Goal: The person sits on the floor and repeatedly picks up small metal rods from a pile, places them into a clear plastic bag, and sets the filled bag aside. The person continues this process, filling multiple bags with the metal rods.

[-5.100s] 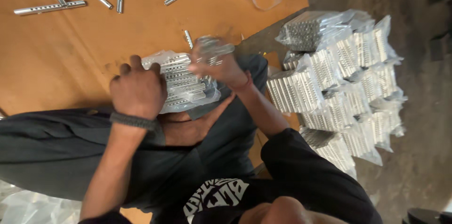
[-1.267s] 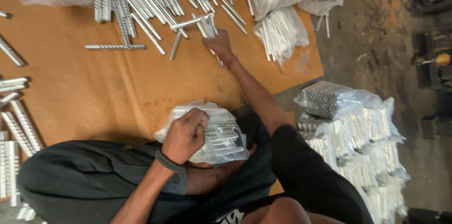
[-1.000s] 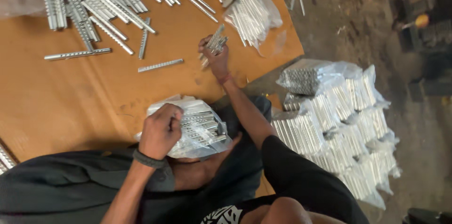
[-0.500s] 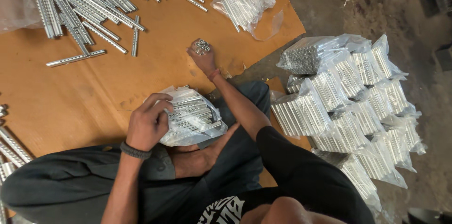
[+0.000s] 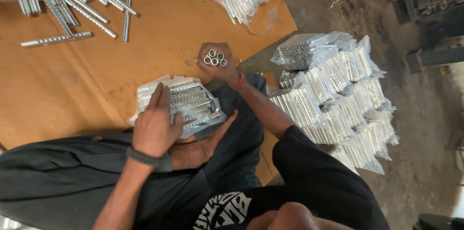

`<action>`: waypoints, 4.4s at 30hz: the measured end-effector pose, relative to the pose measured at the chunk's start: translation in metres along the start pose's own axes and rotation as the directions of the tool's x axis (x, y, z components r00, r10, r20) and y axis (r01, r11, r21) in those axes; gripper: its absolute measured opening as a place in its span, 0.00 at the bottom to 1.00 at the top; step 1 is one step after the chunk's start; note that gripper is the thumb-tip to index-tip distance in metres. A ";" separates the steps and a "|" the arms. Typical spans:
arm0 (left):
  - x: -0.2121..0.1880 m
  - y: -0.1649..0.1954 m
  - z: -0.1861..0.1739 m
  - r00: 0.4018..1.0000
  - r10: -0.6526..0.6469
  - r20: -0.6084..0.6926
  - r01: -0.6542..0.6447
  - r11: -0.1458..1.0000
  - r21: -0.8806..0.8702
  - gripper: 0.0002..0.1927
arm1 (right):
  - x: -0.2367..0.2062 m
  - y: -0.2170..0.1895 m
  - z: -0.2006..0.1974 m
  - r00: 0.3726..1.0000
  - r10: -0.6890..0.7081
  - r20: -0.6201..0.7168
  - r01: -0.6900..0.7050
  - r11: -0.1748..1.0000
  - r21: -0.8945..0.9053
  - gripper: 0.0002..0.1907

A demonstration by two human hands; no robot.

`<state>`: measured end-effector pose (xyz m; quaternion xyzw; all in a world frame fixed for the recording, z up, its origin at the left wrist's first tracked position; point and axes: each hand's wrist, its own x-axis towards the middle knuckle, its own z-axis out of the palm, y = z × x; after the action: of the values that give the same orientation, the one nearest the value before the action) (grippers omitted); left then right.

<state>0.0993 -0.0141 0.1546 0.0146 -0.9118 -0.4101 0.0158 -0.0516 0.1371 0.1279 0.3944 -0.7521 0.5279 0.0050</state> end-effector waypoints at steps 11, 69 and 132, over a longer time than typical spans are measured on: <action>-0.009 -0.018 0.007 0.969 0.179 -0.168 -0.216 0.947 -0.237 0.36 | -0.010 -0.039 0.028 0.672 0.245 0.699 0.195 0.852 -0.485 0.14; 0.066 -0.082 -0.030 0.992 -0.045 0.115 0.097 0.860 -0.501 0.32 | 0.299 0.274 0.185 0.868 0.486 0.106 -0.383 0.788 -0.483 0.19; -0.016 0.005 0.012 0.991 0.041 -0.126 -0.052 0.995 -0.084 0.33 | -0.085 -0.020 -0.023 0.762 0.593 0.258 -0.614 0.789 -0.001 0.15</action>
<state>0.1144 -0.0010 0.1498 0.0181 -0.8905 -0.4470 0.0827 0.0092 0.2034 0.1176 0.1930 -0.8108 0.4796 -0.2746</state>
